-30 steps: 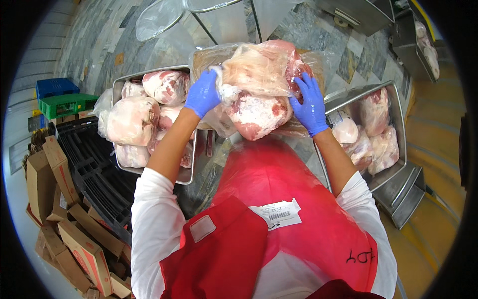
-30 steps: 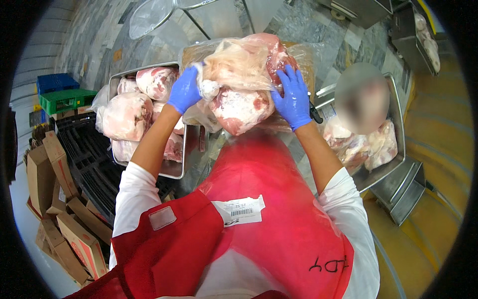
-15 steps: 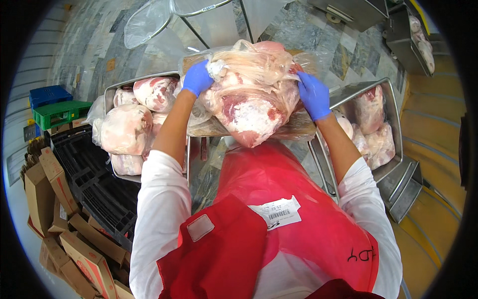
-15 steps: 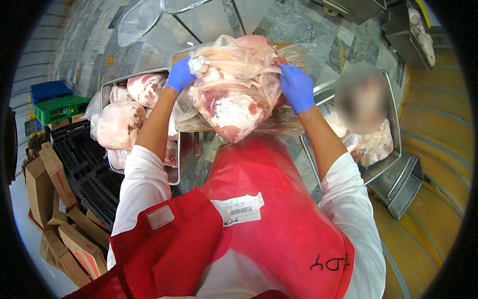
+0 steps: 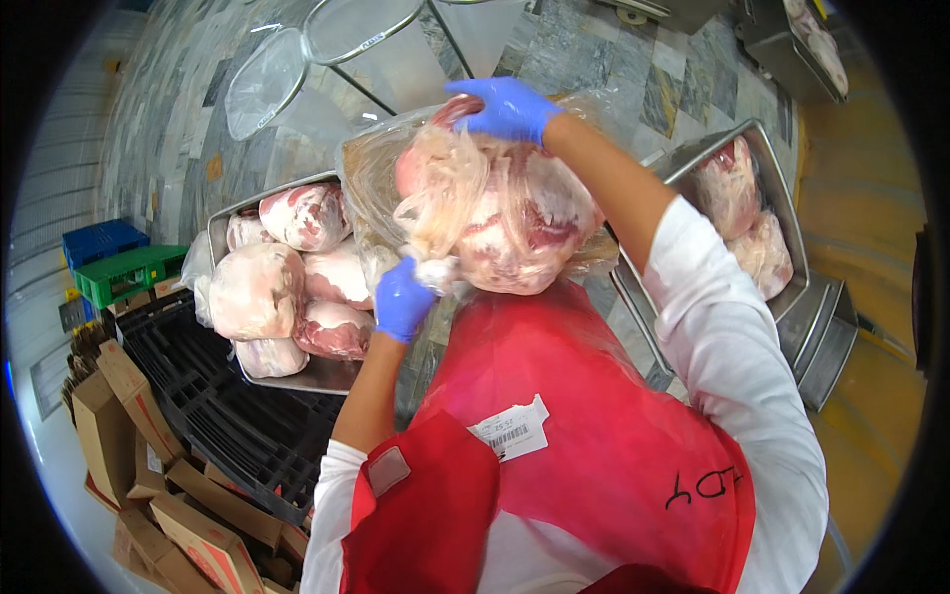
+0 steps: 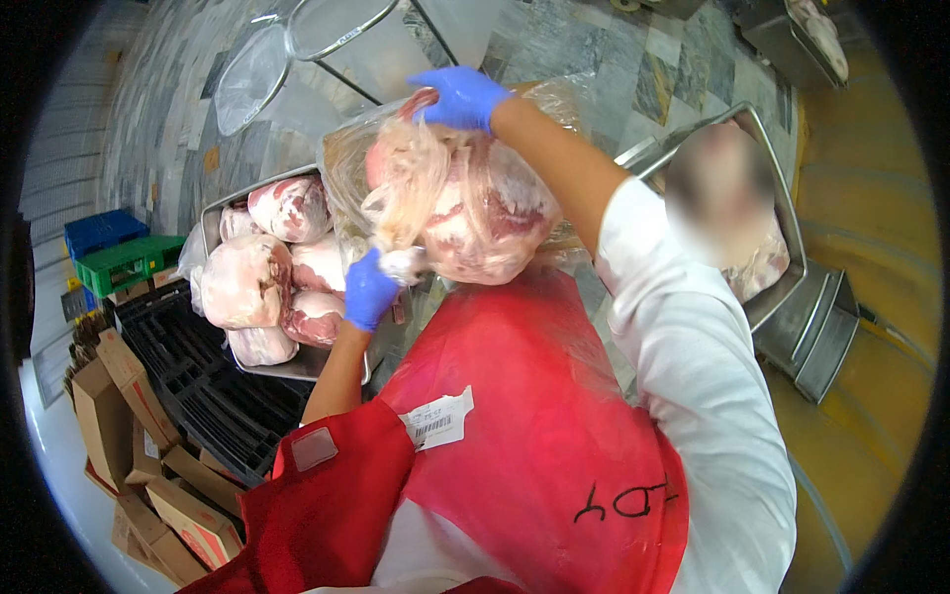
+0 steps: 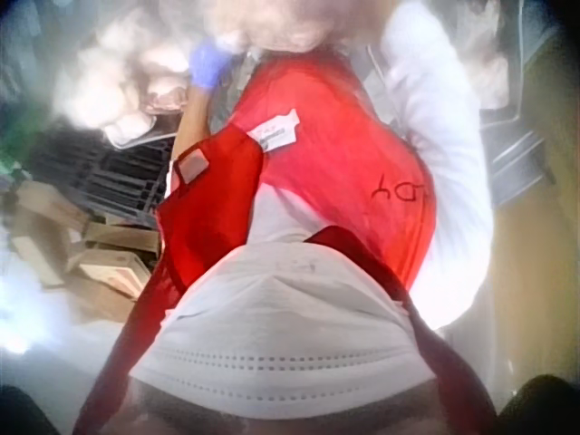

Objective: The person uses a knife to trim fat and connective tissue from a large piece of raw meat on a stainless steel table. They repeatedly lift and rotate the meat to access different sides, placing trimmed pieces into a nearby tray.

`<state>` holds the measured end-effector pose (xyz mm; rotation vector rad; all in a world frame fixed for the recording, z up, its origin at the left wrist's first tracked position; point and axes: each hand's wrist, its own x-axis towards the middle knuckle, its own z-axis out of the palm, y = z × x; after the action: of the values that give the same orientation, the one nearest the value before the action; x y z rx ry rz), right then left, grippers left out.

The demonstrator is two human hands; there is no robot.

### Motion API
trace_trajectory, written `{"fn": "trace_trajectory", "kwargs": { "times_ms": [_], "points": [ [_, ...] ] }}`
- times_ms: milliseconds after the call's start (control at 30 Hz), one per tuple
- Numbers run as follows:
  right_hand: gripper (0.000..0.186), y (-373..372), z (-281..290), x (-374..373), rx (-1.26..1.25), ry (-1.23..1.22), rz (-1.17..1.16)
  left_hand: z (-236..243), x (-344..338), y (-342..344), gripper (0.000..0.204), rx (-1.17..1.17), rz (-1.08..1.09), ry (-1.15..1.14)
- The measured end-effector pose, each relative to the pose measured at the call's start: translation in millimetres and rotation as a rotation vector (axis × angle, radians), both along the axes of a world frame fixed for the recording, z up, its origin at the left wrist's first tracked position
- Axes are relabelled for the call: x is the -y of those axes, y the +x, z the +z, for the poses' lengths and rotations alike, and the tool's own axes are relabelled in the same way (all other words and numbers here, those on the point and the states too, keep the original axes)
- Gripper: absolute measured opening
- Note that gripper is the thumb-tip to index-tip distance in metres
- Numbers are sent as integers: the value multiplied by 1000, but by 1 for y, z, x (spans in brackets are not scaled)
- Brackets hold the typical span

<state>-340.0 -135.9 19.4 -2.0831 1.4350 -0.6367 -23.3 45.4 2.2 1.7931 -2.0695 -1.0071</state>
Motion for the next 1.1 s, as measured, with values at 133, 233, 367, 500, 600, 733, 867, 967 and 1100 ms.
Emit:
{"fn": "trace_trajectory", "kwargs": {
  "times_ms": [133,233,367,500,600,733,867,967,1100],
  "points": [
    [78,-4,7,-111,-55,-214,-250,3,9,68,40,162,130,-70],
    [71,-10,9,-209,-218,-144,-115,22,38,79,31,69,45,-536],
    [49,-13,-13,-245,-179,-190,-211,51,80,38,39,-4,-285,-474],
    [28,-15,-7,-215,-203,-163,-173,75,102,-56,48,196,-715,-466],
    [19,-15,-5,-208,-323,-162,-155,61,121,-100,54,300,-969,-643],
    [13,-15,-12,-220,-162,-181,-293,36,129,-104,64,289,-929,-526],
    [14,4,-6,-252,-132,29,-413,26,117,-92,60,245,-716,-502],
    [20,12,-3,-265,-82,-7,-404,28,104,-92,57,258,-678,-478],
    [24,-27,-8,-256,-184,10,-351,17,97,-87,46,220,-619,-524]
  ]
}}
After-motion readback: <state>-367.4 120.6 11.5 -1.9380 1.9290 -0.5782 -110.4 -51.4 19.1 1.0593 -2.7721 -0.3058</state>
